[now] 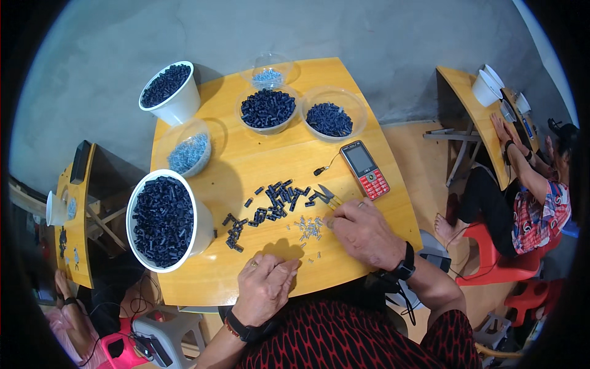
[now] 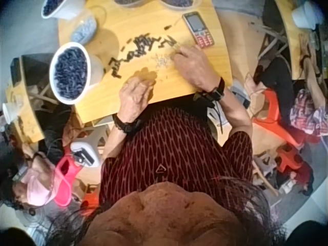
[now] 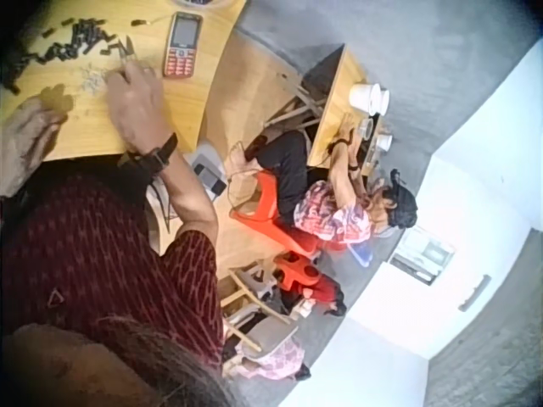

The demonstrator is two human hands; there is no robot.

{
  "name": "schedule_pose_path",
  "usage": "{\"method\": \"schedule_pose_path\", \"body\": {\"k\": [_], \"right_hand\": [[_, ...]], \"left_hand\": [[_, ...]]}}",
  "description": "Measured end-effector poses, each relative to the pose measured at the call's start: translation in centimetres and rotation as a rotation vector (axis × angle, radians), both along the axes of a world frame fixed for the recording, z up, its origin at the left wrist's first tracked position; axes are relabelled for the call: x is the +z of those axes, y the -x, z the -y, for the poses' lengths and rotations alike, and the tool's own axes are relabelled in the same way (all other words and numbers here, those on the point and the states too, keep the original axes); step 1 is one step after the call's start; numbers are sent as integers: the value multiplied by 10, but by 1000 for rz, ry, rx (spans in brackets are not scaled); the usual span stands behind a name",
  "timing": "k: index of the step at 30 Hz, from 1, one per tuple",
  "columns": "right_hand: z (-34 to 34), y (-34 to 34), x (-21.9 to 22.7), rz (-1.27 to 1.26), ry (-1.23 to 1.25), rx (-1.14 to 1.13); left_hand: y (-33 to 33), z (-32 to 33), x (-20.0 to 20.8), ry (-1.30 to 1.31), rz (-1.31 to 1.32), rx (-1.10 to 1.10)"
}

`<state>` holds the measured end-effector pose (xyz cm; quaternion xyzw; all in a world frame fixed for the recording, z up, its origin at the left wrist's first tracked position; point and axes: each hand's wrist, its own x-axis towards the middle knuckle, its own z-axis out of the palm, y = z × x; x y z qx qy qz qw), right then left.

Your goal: The worker is assembling metal clips into small black plastic components at a workshop table.

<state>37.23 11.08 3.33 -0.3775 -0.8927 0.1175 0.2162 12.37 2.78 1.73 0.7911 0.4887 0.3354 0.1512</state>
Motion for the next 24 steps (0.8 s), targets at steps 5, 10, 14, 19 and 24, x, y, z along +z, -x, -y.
{"method": "schedule_pose_path", "body": {"k": [5,10,14,19,24], "right_hand": [[-1,6,0,56,-56,57],[-3,5,3,-5,-30,8],[-7,13,5,19,-38,31],[-11,14,2,86,-66,50],[-14,17,6,-1,-23,18]], "left_hand": [[7,6,-9,4,25,51],[9,3,-14,5,93,22],[10,2,-13,14,137,28],[12,3,-14,35,150,25],[13,3,-13,50,168,27]]}}
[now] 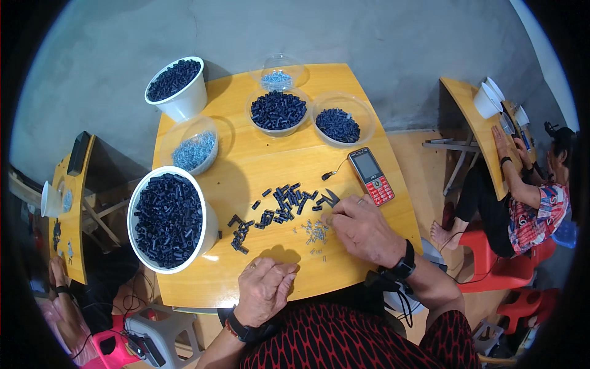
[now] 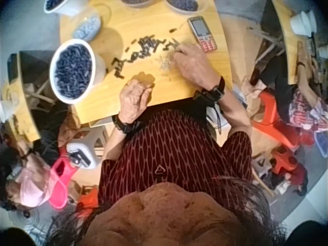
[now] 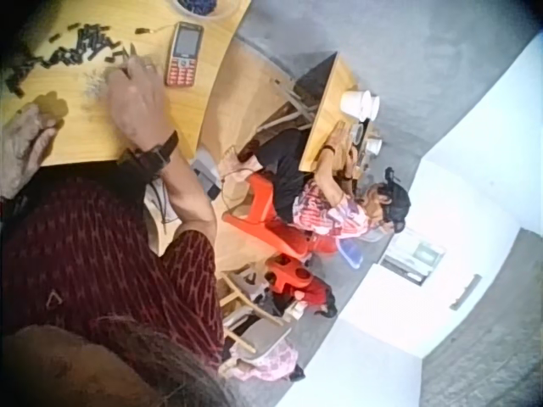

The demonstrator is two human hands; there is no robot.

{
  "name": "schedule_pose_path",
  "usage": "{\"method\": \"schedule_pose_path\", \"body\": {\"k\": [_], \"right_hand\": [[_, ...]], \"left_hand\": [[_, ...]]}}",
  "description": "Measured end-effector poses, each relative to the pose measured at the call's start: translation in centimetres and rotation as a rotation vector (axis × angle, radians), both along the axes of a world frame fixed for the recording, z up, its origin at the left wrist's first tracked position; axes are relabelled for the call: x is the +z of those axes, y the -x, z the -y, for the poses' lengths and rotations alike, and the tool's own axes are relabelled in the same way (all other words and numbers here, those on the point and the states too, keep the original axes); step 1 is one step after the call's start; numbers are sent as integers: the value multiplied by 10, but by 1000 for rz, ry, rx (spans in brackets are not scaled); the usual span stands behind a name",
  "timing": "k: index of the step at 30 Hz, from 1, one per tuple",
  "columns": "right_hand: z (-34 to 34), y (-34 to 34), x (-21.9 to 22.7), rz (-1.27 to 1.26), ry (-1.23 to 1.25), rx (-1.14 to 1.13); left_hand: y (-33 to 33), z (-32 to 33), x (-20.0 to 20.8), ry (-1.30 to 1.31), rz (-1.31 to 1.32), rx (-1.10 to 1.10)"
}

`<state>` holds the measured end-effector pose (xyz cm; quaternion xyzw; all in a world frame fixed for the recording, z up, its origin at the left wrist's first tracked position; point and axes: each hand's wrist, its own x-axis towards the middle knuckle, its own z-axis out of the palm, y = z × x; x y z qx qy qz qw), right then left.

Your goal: The worker is assembling metal clips into small black plastic components at a workshop table.

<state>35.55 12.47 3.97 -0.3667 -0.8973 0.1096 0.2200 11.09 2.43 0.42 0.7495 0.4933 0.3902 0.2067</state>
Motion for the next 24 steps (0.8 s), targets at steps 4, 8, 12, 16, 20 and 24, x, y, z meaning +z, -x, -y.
{"method": "schedule_pose_path", "body": {"k": [4,8,12,16,20,24], "right_hand": [[1,-1,-4,135,17,76],[-1,-1,-6,35,-10,44],[-3,0,-3,-52,-7,20],[-7,1,0,14,67,-8],[-9,8,2,-3,59,-22],[-9,12,0,63,57,-17]], "left_hand": [[-1,0,4,17,-10,7],[0,-1,3,18,2,2],[0,-2,4,17,7,-10],[1,-2,2,19,5,-8],[0,-2,5,28,1,0],[1,0,3,26,2,-1]]}}
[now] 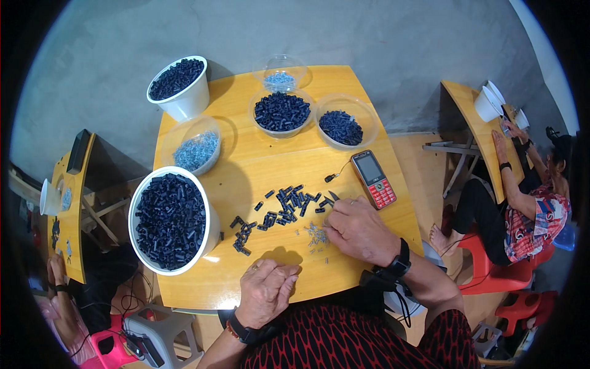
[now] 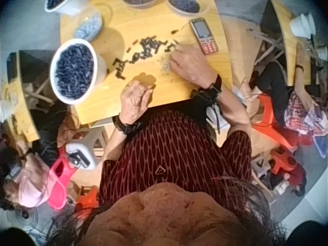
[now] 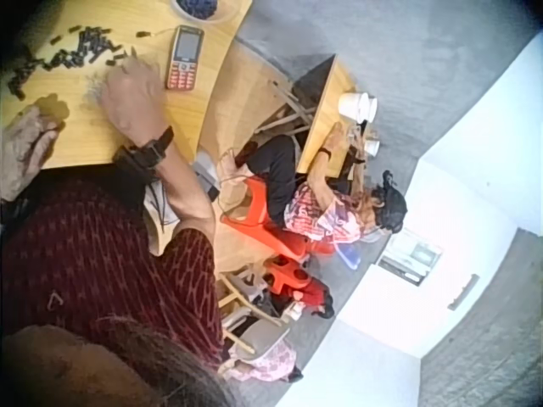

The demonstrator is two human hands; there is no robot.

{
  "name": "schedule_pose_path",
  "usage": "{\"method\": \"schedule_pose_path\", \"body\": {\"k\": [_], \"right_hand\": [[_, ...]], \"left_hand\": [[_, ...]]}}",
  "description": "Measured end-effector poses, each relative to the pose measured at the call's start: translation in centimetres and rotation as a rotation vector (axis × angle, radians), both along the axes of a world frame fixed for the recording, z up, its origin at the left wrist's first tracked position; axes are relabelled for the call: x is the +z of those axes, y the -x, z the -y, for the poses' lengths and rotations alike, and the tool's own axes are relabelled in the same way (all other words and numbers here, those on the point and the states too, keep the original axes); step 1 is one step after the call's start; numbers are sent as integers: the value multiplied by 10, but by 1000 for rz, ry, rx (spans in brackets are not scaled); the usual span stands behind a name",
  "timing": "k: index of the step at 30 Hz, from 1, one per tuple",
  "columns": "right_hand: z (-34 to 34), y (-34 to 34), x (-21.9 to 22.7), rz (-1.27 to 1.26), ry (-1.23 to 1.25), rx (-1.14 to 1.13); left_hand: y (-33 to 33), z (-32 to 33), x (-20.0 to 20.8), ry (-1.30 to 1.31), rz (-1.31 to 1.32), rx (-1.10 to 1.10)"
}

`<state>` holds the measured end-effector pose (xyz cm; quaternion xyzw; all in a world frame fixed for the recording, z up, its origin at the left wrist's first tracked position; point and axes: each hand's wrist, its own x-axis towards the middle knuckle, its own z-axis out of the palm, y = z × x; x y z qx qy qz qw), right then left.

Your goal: The worker is assembling metal clips into small black plastic components at a workshop table.

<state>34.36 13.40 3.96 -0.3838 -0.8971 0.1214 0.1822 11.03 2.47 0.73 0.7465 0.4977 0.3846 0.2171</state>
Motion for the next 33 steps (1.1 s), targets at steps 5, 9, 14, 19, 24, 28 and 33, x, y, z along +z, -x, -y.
{"method": "schedule_pose_path", "body": {"k": [5,9,14,19,24,28,33], "right_hand": [[-1,1,-1,-81,86,-23],[-5,-2,3,-172,164,-46],[-6,-5,-2,-204,149,3],[-11,-12,-5,-255,102,-53],[-12,-9,4,-195,54,-8],[-16,-7,5,-200,56,-18],[-16,10,2,-69,102,171]], "left_hand": [[0,-1,0,-3,12,-8],[0,0,1,0,11,-7],[0,-2,-2,-9,19,-12],[0,-3,-1,-14,18,-14],[-1,-2,-3,-19,22,-2],[0,-1,-3,-9,18,-7],[0,-2,-3,-20,22,-4]]}}
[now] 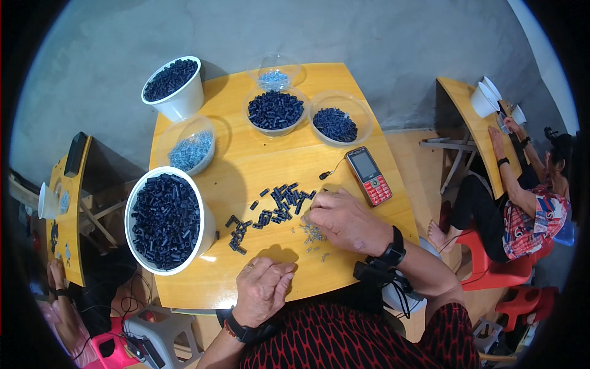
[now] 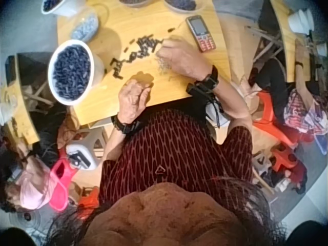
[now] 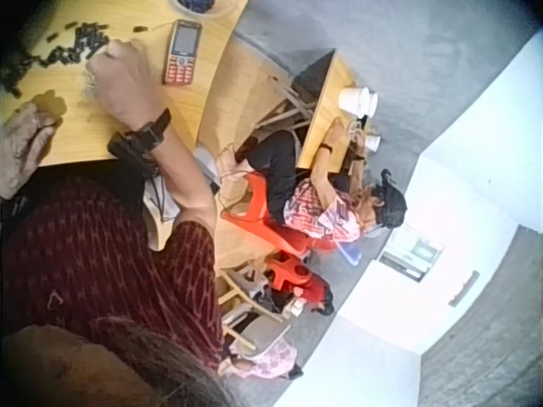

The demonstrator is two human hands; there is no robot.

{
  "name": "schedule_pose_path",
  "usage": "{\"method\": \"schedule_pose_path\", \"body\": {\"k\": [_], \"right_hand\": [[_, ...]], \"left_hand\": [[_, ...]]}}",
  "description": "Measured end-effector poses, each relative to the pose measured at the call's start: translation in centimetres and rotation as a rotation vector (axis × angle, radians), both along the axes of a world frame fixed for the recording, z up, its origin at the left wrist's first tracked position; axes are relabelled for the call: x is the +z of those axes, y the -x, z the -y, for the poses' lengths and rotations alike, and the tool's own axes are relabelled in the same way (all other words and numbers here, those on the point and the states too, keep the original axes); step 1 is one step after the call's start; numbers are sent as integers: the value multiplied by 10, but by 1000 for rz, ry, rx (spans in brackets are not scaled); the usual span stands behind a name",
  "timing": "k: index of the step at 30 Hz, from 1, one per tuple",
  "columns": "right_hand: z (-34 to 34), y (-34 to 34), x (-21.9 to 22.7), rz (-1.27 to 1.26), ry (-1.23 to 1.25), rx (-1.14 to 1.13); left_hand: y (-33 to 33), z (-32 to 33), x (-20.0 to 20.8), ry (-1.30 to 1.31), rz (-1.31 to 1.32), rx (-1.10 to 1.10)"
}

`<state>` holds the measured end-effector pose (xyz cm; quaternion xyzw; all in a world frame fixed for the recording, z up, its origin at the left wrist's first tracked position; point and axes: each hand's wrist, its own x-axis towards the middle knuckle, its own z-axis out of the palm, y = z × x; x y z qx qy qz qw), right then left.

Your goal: The worker is assembling metal clips into small black plastic components at a workshop table.

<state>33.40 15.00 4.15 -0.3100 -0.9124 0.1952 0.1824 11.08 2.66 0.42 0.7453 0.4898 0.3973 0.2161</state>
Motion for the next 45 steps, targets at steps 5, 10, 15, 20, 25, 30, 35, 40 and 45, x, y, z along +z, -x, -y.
{"method": "schedule_pose_path", "body": {"k": [5,10,15,20,25,30,35,40,45], "right_hand": [[-3,5,2,71,-1,40],[-5,3,3,126,-14,51],[-7,-2,0,34,17,8],[-6,-1,2,134,-31,45],[-4,-4,-1,118,-55,-7],[-4,1,1,62,-11,59],[-7,-2,-4,143,-36,19],[-4,-8,0,59,-9,20],[0,-13,2,65,-43,16]], "left_hand": [[0,0,1,3,17,-5],[1,1,1,6,8,-1],[1,0,2,14,6,-5],[1,1,0,12,8,-3],[1,1,4,31,-11,3],[0,1,2,16,5,0],[1,1,2,25,4,-6],[2,1,1,13,22,-9],[1,0,1,14,19,-13]]}}
